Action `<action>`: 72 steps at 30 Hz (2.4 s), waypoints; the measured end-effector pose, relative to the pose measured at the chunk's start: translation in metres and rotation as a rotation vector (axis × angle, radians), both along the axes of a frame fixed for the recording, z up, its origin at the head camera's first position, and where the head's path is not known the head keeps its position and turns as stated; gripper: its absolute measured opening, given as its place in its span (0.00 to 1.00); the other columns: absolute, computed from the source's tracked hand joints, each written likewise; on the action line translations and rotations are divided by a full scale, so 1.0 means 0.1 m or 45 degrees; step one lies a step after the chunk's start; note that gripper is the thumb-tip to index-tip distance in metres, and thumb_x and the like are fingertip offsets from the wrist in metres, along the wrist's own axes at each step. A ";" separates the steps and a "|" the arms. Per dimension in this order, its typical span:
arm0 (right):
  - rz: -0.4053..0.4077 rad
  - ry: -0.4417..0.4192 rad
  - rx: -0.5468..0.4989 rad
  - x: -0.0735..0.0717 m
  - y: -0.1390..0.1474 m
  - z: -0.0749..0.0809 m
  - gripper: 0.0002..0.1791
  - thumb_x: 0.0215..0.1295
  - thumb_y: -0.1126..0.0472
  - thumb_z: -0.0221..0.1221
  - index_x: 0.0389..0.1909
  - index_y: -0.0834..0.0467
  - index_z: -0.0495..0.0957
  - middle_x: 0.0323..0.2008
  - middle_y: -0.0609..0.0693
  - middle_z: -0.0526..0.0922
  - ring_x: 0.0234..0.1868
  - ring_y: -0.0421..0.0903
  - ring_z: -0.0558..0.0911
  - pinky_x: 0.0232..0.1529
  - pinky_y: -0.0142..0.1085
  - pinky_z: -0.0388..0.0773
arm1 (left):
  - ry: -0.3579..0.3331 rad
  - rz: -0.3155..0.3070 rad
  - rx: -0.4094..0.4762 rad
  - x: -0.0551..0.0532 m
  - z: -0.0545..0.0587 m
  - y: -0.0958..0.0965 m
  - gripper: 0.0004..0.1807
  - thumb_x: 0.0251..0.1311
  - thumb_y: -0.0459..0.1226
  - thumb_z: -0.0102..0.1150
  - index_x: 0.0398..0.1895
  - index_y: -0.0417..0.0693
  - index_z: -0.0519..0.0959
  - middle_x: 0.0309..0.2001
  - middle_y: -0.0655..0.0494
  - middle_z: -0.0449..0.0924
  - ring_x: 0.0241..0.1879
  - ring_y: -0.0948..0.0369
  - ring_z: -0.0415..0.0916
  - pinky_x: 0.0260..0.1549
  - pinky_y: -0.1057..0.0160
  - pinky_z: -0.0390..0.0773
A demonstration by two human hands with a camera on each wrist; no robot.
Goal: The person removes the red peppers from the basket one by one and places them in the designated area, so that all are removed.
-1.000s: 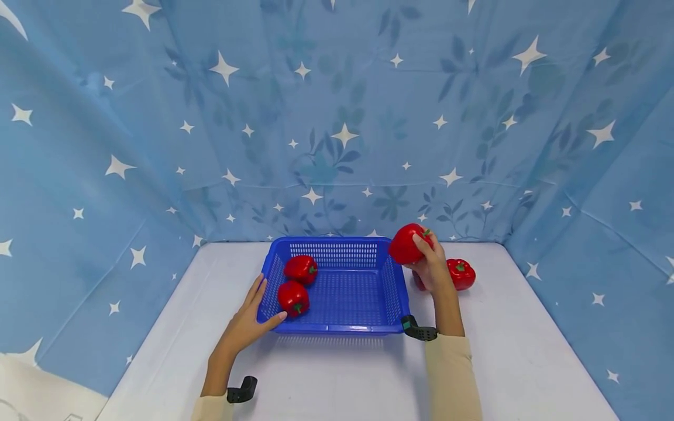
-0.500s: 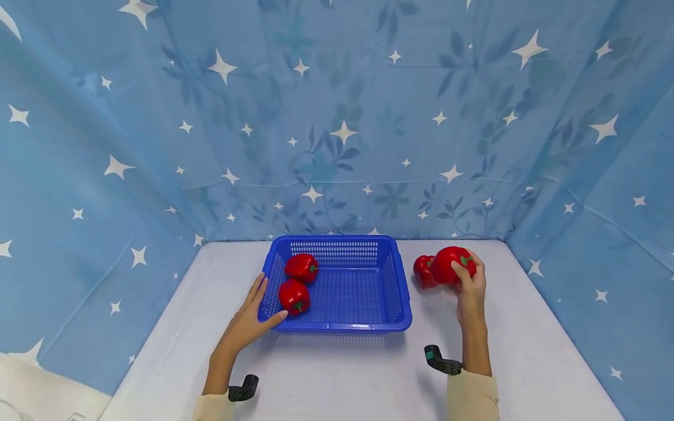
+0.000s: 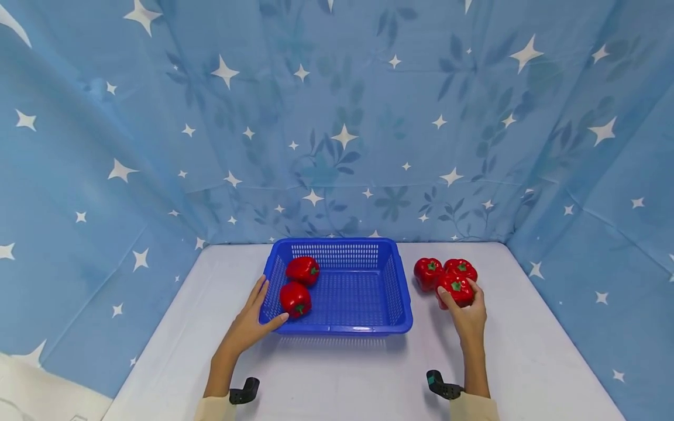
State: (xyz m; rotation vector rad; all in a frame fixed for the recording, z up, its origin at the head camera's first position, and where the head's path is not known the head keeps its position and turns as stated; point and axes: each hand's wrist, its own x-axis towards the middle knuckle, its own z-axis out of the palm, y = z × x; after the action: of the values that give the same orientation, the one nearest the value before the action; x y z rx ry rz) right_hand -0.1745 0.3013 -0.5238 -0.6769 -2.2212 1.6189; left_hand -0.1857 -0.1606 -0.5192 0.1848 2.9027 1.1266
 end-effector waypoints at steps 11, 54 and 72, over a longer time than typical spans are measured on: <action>0.090 -0.192 0.072 -0.07 -0.06 -0.20 0.55 0.60 0.40 0.63 0.77 0.60 0.44 0.75 0.69 0.49 0.75 0.68 0.50 0.66 0.66 0.59 | 0.009 0.004 0.015 0.00 0.01 0.00 0.60 0.49 0.71 0.57 0.79 0.59 0.42 0.80 0.63 0.34 0.76 0.42 0.49 0.58 0.31 0.68; -0.145 0.006 0.135 -0.03 -0.09 -0.05 0.53 0.58 0.37 0.63 0.77 0.54 0.48 0.75 0.62 0.53 0.75 0.62 0.53 0.65 0.67 0.61 | 0.010 0.010 0.027 0.01 -0.01 0.00 0.59 0.49 0.71 0.57 0.79 0.61 0.41 0.80 0.65 0.33 0.76 0.43 0.48 0.59 0.32 0.68; -0.101 0.254 0.245 -0.25 -0.27 0.41 0.44 0.58 0.45 0.67 0.73 0.45 0.58 0.74 0.55 0.53 0.75 0.52 0.50 0.64 0.66 0.65 | 0.006 0.023 0.019 -0.02 -0.04 0.00 0.59 0.49 0.72 0.57 0.79 0.63 0.41 0.80 0.66 0.33 0.76 0.42 0.49 0.58 0.31 0.68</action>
State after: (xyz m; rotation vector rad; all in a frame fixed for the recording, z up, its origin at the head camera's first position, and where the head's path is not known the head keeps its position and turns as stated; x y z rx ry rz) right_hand -0.1993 0.2742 -0.4830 -0.5199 -2.1413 1.3494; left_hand -0.1872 -0.1604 -0.5227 0.1619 2.9068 1.1528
